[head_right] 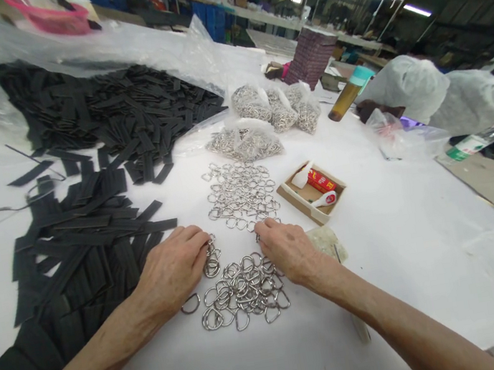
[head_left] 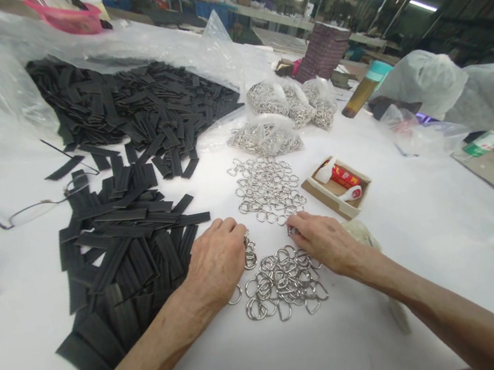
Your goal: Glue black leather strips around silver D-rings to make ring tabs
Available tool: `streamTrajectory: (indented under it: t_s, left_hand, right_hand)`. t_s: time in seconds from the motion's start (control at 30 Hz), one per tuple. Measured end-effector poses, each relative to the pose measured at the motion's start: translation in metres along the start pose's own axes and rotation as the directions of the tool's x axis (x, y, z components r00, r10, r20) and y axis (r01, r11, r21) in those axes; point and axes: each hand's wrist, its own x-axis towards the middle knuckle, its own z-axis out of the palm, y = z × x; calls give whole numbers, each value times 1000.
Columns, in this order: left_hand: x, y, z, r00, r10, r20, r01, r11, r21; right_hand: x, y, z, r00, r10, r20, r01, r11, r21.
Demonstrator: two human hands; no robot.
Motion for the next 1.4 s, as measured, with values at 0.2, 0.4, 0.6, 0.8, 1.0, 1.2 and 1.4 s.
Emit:
streamTrajectory:
  t_s: [0.2,0.4,0.6,0.8,1.0,1.2,1.4]
  left_hand:
    - [0,-1,-1,1000,7,-9,-7,1000,2]
    - [-1,-2,-1,1000,11,-11,-11,1000,-12]
    - [1,-1,0,1000,10,-6,-10,1000,-5]
    - [1,-2,3,1000,11,-26,-11,1000,-5]
    - [1,-3,6,999,15,-48,-15,1000,8]
    - [2,-3,6,998,16,-58,-16,1000,1]
    - [1,-3,5,999,17,-42,-17,1000,-4]
  right_hand:
    - [24,0,-4,998,29,-64,-32,998,-59]
    - [37,3,-6,989,57,-137,-68,994,-83]
    - [11,11,-21,985,96,-144,-100,995,-15]
    - [-34,10,-21,994,106,-17,-105,993,50]
    - [-46,-3,4,996,88,0,-88,995,39]
    - [-31,-4,11,1000,10,-1,-10,1000,-20]
    - [-20,0,16,1000,-2,-24,-2,990,-139]
